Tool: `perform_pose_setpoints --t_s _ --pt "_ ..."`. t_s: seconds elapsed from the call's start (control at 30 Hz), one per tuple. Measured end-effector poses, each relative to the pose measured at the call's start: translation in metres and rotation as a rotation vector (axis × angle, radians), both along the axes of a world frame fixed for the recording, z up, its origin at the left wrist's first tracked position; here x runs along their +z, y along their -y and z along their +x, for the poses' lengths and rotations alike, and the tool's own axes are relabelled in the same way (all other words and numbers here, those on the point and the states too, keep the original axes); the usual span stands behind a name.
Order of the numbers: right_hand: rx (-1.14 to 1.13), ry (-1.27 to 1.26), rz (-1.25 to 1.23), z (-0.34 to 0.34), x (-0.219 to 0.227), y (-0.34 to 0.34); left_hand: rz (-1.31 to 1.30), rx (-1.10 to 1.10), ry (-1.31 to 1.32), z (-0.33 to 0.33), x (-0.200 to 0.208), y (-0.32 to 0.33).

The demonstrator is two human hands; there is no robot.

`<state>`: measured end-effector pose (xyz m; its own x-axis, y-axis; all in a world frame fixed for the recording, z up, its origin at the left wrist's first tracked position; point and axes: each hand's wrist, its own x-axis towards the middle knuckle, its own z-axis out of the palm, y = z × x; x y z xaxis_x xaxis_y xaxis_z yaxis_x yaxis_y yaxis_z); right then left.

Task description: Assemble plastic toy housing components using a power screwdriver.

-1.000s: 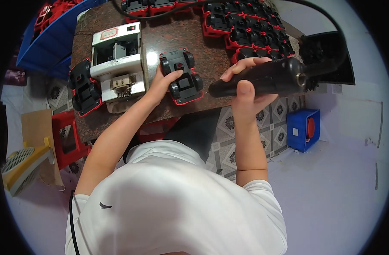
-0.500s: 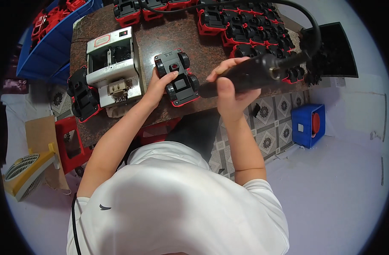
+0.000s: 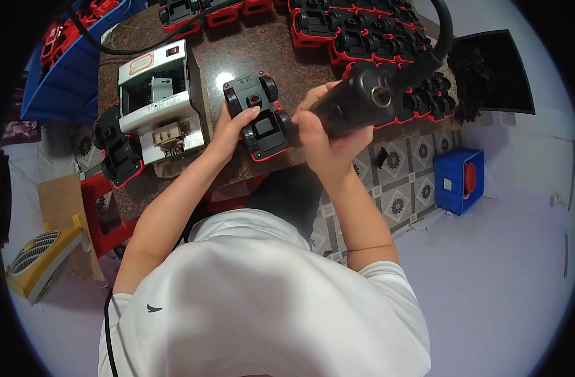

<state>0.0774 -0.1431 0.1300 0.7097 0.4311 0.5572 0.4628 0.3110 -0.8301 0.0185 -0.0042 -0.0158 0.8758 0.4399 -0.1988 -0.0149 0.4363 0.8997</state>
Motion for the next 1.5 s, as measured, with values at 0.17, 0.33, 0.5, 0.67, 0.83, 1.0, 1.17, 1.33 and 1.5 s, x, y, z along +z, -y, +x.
perform_pose_setpoints --t_s 0.17,0.33,0.5,0.67,0.83,1.0,1.17,1.33,1.5 --pt "0.070 0.085 0.011 -0.004 0.000 0.000 0.044 0.027 0.016 -0.004 0.009 -0.008" --pt "0.210 -0.109 0.323 0.009 0.052 0.008 0.062 -0.056 -0.068 -0.010 0.010 0.000" --pt "0.136 -0.001 0.345 0.015 0.060 0.013 0.462 -0.451 -0.081 -0.077 0.067 0.005" --pt "0.140 -0.080 0.280 -0.005 0.046 0.006 0.504 -0.612 -0.041 -0.171 0.123 -0.066" --pt "0.291 -0.288 0.226 -0.033 0.033 -0.020 0.001 -0.061 -0.199 -0.251 0.137 -0.096" --pt "0.408 -0.288 0.168 -0.049 0.026 -0.029 -0.041 0.185 -0.011 -0.302 0.115 -0.118" --pt "0.382 -0.337 0.116 -0.043 0.020 -0.028 -0.282 0.217 0.111 -0.338 0.104 -0.161" --pt "0.374 -0.347 0.086 -0.048 0.025 -0.030 0.346 -0.253 -0.278 -0.306 0.161 -0.204" --pt "0.289 -0.361 0.050 -0.043 0.022 -0.010 -0.192 -0.065 -0.381 -0.316 0.110 -0.304"
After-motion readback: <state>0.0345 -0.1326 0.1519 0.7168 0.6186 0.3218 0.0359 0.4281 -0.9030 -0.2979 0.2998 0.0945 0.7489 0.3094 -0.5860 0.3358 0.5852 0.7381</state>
